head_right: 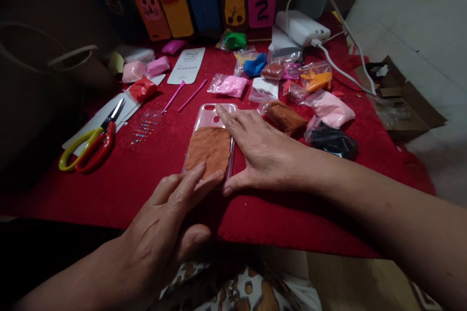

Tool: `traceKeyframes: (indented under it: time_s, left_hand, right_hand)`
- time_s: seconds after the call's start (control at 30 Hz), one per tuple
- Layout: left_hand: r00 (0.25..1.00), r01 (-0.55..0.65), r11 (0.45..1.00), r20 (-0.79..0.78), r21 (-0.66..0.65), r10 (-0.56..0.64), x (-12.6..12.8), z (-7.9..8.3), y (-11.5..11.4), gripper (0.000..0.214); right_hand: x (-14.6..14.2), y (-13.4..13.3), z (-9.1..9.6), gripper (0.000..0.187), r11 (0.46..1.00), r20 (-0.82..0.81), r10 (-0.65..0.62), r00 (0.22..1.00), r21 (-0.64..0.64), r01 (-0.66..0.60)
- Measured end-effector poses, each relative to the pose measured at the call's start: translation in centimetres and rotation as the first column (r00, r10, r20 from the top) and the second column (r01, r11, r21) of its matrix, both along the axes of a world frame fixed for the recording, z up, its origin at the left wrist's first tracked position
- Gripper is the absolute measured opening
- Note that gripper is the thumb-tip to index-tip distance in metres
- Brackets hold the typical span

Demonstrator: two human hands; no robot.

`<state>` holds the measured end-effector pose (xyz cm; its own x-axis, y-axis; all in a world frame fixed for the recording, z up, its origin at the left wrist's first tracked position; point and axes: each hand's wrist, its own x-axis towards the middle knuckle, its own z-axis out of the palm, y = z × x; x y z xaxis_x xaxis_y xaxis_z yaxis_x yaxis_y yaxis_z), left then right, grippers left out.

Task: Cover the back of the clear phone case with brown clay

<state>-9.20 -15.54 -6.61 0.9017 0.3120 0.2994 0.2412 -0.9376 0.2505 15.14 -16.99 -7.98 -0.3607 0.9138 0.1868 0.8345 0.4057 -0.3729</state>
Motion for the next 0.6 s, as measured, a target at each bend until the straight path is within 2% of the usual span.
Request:
traceKeyframes:
  time_s: [0.1, 0.27, 0.33, 0.43, 0.6]
  left_hand:
    - [0.999, 0.012, 1.0, -0.038, 0.025, -0.011, 0.0, 0.2, 0.0, 0.059]
    - [1.0, 0.006, 0.995, 0.019, -0.095, -0.004, -0.1, 0.3, 0.6, 0.061]
    - [0.999, -0.015, 0.995, 0.035, -0.102, 0.019, 0.2, 0.3, 0.7, 0.062]
    - [0.999, -0.042, 0.995, -0.012, -0.086, 0.041, 0.7, 0.2, 0.7, 0.064]
    - [0.994, -0.008, 0.999, -0.11, -0.054, 0.002, 1.1, -0.1, 0.5, 0.07]
  right_hand:
    - [0.1, 0.0, 0.0, 0.126, 1.0, -0.001, 0.006, 1.0, 0.003, -0.006]
    - [0.0, 0.0, 0.1, 0.126, 1.0, -0.015, -0.007, 1.0, -0.022, 0.007]
    - [-0.1, -0.1, 0.1, 0.125, 1.0, -0.018, -0.006, 1.0, -0.027, 0.005]
    - [0.0, 0.0, 0.1, 0.125, 1.0, -0.017, -0.007, 1.0, -0.021, 0.007]
    - [0.1, 0.0, -0.1, 0.12, 1.0, -0.01, 0.008, 1.0, -0.004, -0.008]
